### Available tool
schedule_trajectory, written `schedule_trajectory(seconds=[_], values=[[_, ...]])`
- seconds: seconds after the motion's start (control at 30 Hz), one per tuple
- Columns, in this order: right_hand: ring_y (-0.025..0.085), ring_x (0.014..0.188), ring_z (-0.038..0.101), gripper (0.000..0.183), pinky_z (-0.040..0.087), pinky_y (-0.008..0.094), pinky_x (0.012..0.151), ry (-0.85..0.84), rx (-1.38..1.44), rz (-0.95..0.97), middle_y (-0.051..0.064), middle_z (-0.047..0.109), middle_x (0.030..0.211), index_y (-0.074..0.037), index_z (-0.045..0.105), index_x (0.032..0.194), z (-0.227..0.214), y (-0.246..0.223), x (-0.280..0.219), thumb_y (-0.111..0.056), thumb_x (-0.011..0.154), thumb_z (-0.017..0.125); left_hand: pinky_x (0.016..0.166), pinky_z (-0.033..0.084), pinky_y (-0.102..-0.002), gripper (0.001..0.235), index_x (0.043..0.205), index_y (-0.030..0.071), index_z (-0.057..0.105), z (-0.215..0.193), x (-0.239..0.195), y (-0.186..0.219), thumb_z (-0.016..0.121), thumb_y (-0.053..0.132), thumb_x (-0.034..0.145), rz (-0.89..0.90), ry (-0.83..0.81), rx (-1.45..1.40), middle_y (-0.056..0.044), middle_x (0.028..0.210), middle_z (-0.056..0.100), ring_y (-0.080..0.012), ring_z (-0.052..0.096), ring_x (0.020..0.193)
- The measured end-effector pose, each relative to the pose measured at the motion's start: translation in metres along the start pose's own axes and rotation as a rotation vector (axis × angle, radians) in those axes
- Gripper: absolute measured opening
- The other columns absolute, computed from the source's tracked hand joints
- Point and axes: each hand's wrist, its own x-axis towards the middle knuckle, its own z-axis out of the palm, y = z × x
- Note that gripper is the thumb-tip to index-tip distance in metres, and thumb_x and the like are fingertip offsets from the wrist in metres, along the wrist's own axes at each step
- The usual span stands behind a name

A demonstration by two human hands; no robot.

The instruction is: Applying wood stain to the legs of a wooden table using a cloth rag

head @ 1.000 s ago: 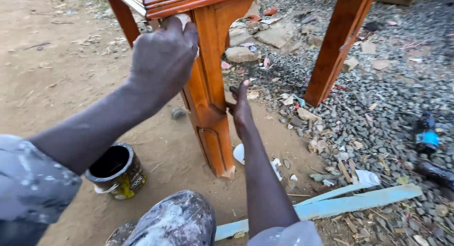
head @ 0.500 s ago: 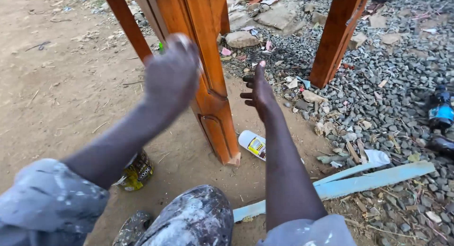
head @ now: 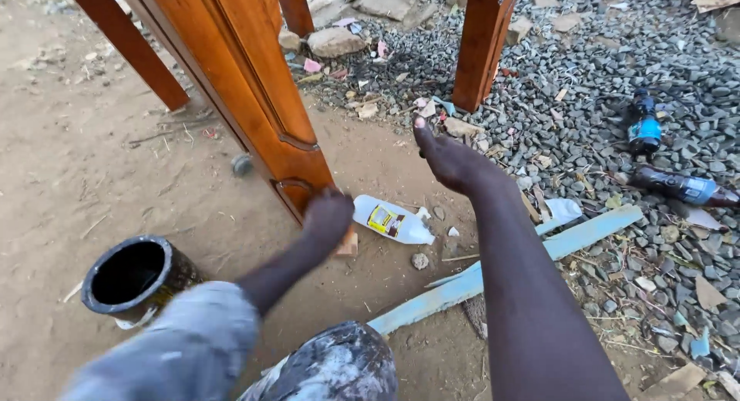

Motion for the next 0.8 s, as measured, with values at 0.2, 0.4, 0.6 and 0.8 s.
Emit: schedule_trajectory(seconds=[0.2, 0.4, 0.6, 0.8], values=[[0.044, 0.130, 0.058, 0.099, 0.043, 0.059, 0.111, -0.032, 0.220, -0.142, 0.029, 0.055, 0.145, 0.000, 0.049, 0.148, 0.016, -0.008, 0.017, -0.074, 0.096, 0.010, 0.043, 0.048, -0.036, 0.013, 0.093, 0.005, 0.074, -0.132, 0.025, -0.051, 0.063, 0.005, 0.085, -0.064, 0.271, 0.243, -0.013, 0.072, 0.060, -0.0257, 0.065, 0.059], [0.046, 0.138, 0.051, 0.095, 0.038, 0.058, 0.117, -0.100, 0.203, 0.067, 0.031, 0.051, 0.149, 0.003, 0.046, 0.149, 0.015, 0.014, -0.008, -0.069, 0.098, 0.011, 0.037, 0.037, -0.041, 0.007, 0.071, 0.006, 0.063, 0.104, -0.012, 0.028, 0.061, -0.001, 0.076, 0.146, 0.232, 0.120, -0.014, 0.061, 0.051, -0.0281, 0.054, 0.046], [0.035, 0.141, 0.052, 0.087, 0.030, 0.059, 0.122, -0.078, 0.078, 0.433, 0.014, 0.055, 0.152, -0.016, 0.050, 0.150, 0.006, 0.068, -0.009, -0.065, 0.094, 0.006, 0.061, 0.061, -0.039, 0.024, 0.117, -0.004, 0.069, 0.162, -0.043, 0.080, 0.066, 0.003, 0.094, 0.300, -0.554, 0.149, -0.018, 0.099, 0.071, -0.0283, 0.069, 0.082], [0.032, 0.144, 0.049, 0.091, 0.028, 0.059, 0.124, -0.144, 0.084, 0.448, 0.008, 0.048, 0.159, -0.021, 0.047, 0.152, 0.023, 0.053, -0.002, -0.070, 0.088, 0.006, 0.075, 0.060, -0.033, 0.038, 0.129, -0.004, 0.065, 0.136, -0.018, 0.091, 0.073, 0.012, 0.095, 0.367, -0.938, 0.118, -0.021, 0.113, 0.070, -0.0268, 0.071, 0.091]])
